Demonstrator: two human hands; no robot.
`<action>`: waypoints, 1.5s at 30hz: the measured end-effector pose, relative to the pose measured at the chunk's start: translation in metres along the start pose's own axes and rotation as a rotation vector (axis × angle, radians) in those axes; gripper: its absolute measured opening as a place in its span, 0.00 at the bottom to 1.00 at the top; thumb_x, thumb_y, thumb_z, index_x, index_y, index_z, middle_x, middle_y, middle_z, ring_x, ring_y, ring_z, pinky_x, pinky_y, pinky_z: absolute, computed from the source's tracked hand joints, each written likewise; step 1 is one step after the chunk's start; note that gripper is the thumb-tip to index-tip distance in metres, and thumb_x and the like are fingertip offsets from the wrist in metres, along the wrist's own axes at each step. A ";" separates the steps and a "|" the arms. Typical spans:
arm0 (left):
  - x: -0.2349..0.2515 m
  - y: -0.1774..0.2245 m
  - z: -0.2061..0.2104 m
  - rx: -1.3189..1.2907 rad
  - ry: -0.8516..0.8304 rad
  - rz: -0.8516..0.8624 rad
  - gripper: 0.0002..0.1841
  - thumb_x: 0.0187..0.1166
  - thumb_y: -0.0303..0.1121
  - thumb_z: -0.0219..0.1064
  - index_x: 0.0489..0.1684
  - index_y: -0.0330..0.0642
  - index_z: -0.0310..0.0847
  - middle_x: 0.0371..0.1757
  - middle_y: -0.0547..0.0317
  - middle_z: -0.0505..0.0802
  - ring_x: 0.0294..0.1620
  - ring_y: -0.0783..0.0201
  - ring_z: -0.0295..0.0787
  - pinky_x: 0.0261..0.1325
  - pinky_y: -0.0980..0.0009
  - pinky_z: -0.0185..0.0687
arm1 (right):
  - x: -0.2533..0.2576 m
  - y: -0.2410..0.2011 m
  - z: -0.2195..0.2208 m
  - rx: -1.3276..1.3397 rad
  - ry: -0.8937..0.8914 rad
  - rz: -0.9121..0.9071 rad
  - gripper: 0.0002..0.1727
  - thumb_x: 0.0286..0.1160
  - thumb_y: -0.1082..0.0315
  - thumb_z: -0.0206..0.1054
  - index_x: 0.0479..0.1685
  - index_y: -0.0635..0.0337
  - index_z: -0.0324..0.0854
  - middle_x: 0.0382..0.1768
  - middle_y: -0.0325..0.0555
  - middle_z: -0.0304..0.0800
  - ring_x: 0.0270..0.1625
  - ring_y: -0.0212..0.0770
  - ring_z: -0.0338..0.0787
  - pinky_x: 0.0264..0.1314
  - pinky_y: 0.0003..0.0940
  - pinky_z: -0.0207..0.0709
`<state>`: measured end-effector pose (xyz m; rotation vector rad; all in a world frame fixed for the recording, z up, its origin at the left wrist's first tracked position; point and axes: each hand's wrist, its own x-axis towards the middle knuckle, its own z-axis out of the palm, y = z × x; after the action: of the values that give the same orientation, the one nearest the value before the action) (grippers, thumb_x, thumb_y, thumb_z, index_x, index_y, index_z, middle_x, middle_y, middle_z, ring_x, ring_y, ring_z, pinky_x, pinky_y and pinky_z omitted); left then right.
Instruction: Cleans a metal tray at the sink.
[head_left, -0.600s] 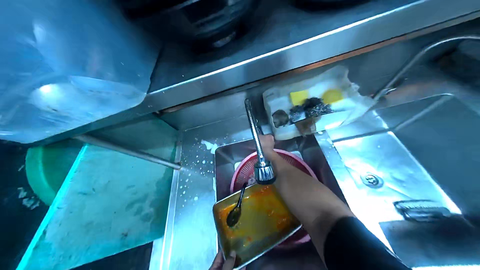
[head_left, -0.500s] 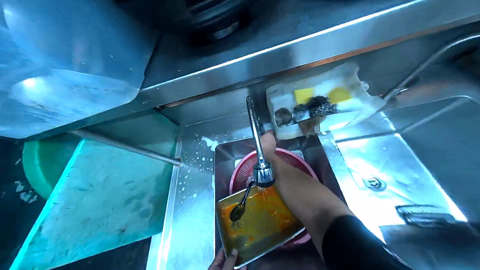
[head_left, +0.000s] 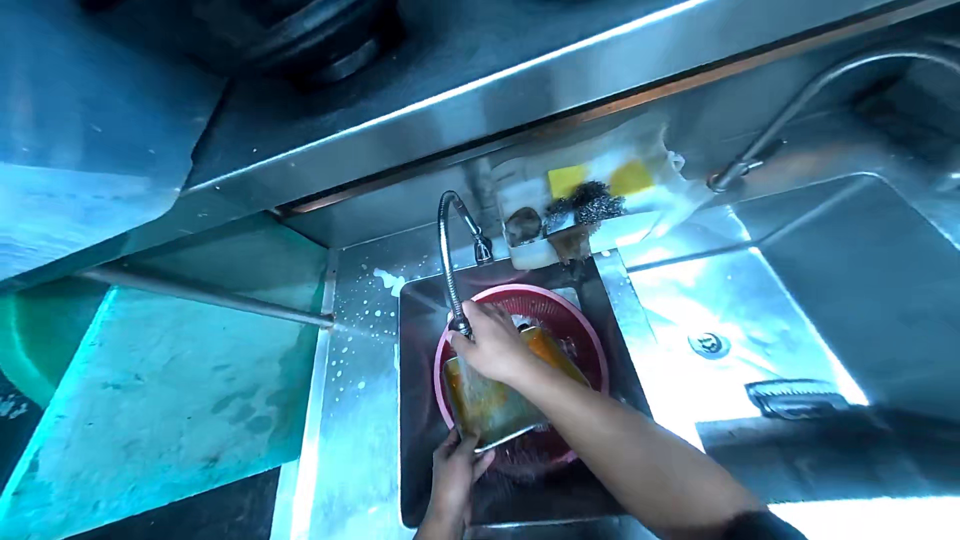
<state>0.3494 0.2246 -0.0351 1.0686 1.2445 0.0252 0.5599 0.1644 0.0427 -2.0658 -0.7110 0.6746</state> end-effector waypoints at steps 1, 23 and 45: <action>0.002 0.002 0.003 -0.003 0.011 -0.006 0.16 0.87 0.28 0.63 0.66 0.29 0.78 0.52 0.35 0.92 0.42 0.47 0.96 0.44 0.54 0.96 | 0.005 0.004 0.002 -0.064 -0.016 0.019 0.25 0.82 0.45 0.63 0.67 0.51 0.80 0.61 0.45 0.89 0.72 0.47 0.83 0.85 0.60 0.62; -0.006 0.028 -0.045 0.161 -0.103 0.121 0.20 0.81 0.30 0.71 0.70 0.33 0.80 0.57 0.41 0.92 0.46 0.51 0.96 0.45 0.56 0.96 | -0.018 0.066 0.074 0.198 0.120 0.464 0.15 0.84 0.67 0.61 0.61 0.56 0.88 0.56 0.50 0.92 0.60 0.45 0.91 0.67 0.47 0.83; 0.018 0.077 -0.104 0.478 -0.014 0.219 0.18 0.80 0.32 0.71 0.65 0.37 0.85 0.41 0.46 0.95 0.31 0.57 0.95 0.33 0.59 0.95 | -0.038 0.053 0.132 0.701 0.099 0.763 0.22 0.92 0.62 0.56 0.76 0.68 0.70 0.52 0.57 0.87 0.45 0.46 0.90 0.50 0.42 0.87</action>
<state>0.3154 0.3426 0.0099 1.6138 1.1419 -0.1178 0.4571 0.1816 -0.0615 -1.6339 0.3877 1.0413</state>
